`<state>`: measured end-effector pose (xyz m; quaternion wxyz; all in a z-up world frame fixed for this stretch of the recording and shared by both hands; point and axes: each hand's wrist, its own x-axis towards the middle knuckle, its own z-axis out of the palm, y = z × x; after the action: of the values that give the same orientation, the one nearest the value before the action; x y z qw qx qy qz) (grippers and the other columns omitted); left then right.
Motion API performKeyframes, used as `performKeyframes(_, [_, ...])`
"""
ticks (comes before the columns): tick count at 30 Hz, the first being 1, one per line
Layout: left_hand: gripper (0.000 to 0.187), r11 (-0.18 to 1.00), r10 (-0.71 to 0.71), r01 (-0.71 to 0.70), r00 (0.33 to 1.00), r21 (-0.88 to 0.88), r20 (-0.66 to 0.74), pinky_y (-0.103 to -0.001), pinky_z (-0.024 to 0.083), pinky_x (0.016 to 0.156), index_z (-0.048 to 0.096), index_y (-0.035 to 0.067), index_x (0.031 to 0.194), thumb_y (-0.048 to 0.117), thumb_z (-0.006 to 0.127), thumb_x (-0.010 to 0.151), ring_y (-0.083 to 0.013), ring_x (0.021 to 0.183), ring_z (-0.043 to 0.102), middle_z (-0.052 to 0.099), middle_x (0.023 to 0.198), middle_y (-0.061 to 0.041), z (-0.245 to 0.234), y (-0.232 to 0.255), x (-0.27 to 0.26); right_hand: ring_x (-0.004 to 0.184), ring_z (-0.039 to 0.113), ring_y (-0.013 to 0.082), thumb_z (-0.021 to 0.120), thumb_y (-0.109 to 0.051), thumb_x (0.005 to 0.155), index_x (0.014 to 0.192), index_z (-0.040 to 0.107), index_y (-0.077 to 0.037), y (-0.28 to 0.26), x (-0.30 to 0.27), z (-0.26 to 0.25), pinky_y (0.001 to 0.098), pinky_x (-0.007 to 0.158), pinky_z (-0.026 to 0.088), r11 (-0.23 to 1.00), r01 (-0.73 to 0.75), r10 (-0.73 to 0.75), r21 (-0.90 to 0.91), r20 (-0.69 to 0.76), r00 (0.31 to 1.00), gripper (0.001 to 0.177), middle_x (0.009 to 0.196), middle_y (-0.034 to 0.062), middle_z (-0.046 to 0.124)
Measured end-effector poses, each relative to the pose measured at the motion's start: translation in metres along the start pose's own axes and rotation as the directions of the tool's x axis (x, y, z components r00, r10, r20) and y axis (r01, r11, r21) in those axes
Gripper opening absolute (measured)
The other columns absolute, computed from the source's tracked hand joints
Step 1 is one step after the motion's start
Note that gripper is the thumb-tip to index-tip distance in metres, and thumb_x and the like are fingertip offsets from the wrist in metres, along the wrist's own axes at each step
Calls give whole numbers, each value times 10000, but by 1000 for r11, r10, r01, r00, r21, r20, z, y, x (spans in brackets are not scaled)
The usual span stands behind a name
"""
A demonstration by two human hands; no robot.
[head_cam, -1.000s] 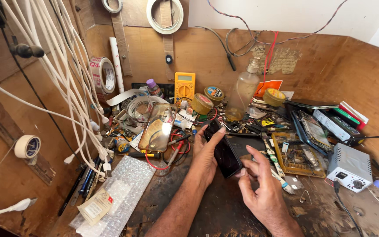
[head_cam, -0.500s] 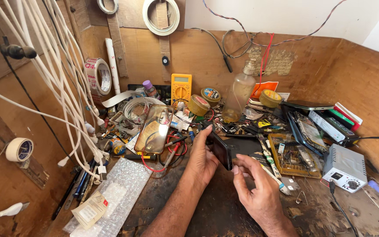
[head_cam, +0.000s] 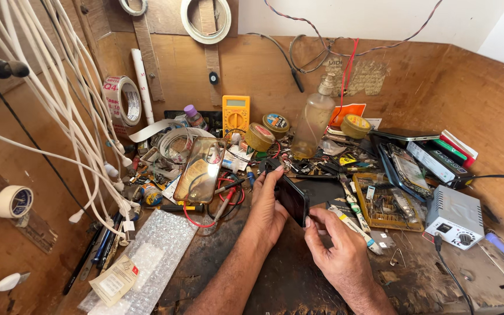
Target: The person uses a small metal tool to pry open the back cover of a black smartphone. After separating the cover, they place it on the workbench and use the tool to manipulate components inside the phone's chassis.
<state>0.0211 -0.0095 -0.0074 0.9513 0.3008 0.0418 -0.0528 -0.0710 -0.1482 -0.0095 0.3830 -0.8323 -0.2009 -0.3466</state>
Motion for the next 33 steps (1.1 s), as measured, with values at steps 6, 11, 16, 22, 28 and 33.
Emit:
performKeyframes(6, [671, 1000, 26, -26, 999, 7, -19, -412, 579, 900, 425, 140, 1342, 292, 784, 795, -175, 1079, 619, 589, 1197, -42, 1, -3, 3, 811, 789, 161, 733, -37, 878, 1108, 660, 21, 0, 2, 1, 268, 691, 658, 998, 61, -62, -22, -31, 998, 248, 937, 121, 768])
performKeyframes(11, [624, 1000, 6, -5, 1000, 21, -29, -416, 588, 836, 438, 125, 1306, 297, 772, 808, -178, 1007, 612, 573, 1127, -42, -3, -9, 7, 758, 785, 142, 730, -52, 885, 1140, 654, 24, 2, -1, 1, 266, 670, 660, 999, 41, -41, -17, -8, 999, 277, 869, 106, 770])
performKeyframes(16, [619, 996, 75, -76, 997, -49, -18, -419, 590, 828, 422, 111, 1268, 280, 806, 814, -187, 971, 610, 564, 1090, -39, -7, -7, 11, 803, 780, 167, 729, -81, 918, 1144, 657, 20, 10, 1, -1, 265, 663, 657, 999, 28, -31, -39, -83, 996, 258, 922, 112, 768])
performKeyframes(22, [661, 989, 146, -145, 985, 15, -96, -360, 573, 879, 456, 77, 1298, 274, 819, 782, -160, 1039, 636, 608, 1155, -53, -10, 7, 5, 820, 669, 233, 722, -99, 893, 1056, 716, -15, 16, 4, -13, 359, 637, 546, 903, -247, 190, -350, -189, 963, 183, 966, 136, 707])
performKeyframes(28, [683, 983, 165, -159, 984, 89, -68, -353, 563, 909, 464, 39, 1273, 253, 844, 748, -160, 1046, 653, 630, 1153, -71, -8, 3, 2, 968, 574, 304, 775, -196, 819, 1077, 718, -32, 34, 6, -24, 475, 839, 449, 661, -250, 343, -707, -12, 939, 311, 1009, 150, 679])
performKeyframes(33, [665, 977, 190, -185, 981, 104, -45, -369, 576, 895, 470, 34, 1229, 239, 869, 739, -180, 1035, 644, 625, 1136, -84, -7, 1, 3, 965, 581, 286, 792, -208, 823, 1112, 727, -63, 49, 12, -19, 455, 848, 451, 664, -275, 408, -695, 29, 912, 330, 1027, 140, 698])
